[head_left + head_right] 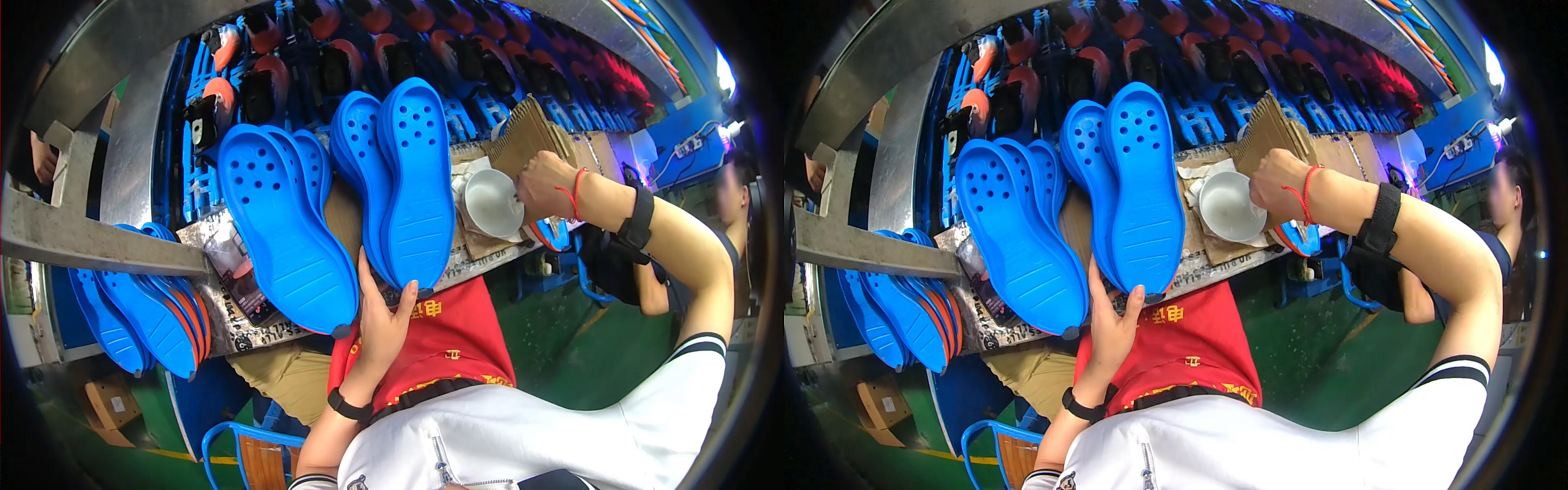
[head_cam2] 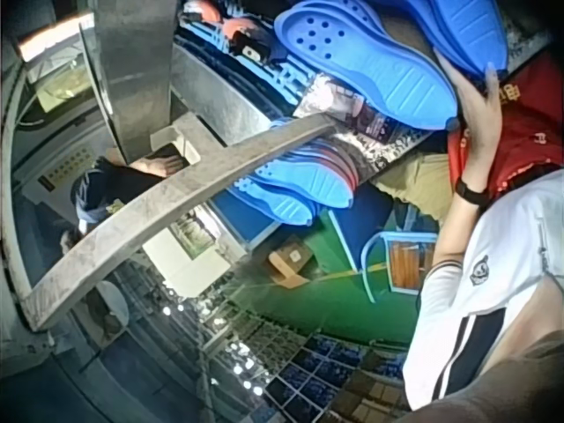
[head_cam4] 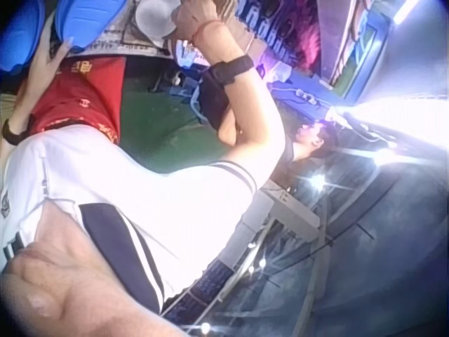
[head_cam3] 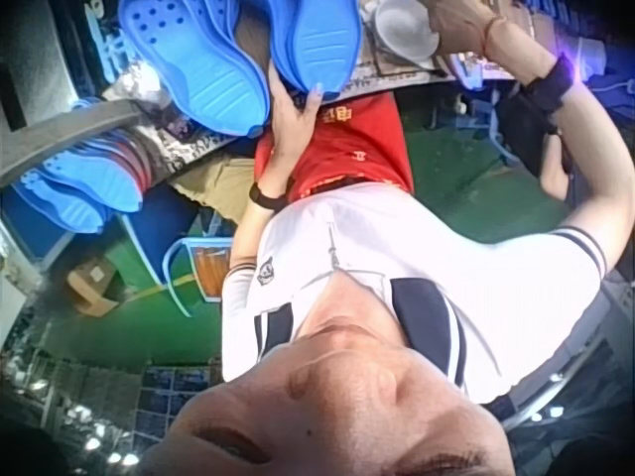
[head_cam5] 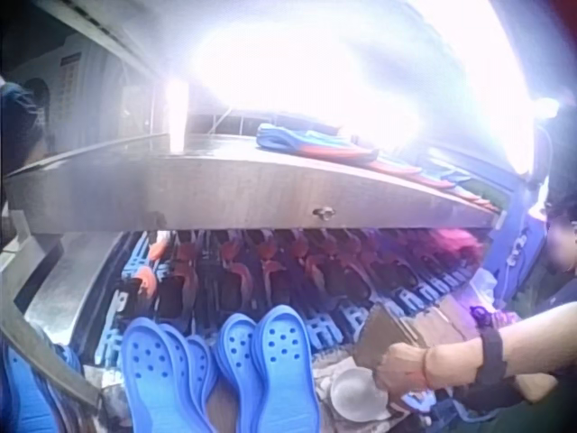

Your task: Applying adhesive to blue shoe soles using a brush at a factory workstation.

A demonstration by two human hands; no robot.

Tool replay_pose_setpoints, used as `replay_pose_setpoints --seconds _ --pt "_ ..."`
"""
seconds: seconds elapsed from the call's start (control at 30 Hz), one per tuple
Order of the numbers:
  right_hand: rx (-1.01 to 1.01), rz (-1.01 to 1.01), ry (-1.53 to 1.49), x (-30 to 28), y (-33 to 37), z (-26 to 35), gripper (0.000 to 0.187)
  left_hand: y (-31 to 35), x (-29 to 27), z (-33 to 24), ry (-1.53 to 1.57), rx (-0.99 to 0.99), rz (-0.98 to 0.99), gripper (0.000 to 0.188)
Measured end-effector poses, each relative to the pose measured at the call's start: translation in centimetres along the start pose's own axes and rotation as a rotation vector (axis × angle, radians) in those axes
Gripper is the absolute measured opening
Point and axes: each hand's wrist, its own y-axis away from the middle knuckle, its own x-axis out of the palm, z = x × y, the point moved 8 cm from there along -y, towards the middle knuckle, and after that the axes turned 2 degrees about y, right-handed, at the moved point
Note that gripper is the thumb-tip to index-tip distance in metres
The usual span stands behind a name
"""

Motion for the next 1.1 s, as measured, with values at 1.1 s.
replay_pose_setpoints --seconds 1.1 --pt "0.012 0.04 0.018 -0.1 -1.1 1.2 0.016 0.3 0.1 0.9 0.005 -0.06 -0.012 0.083"
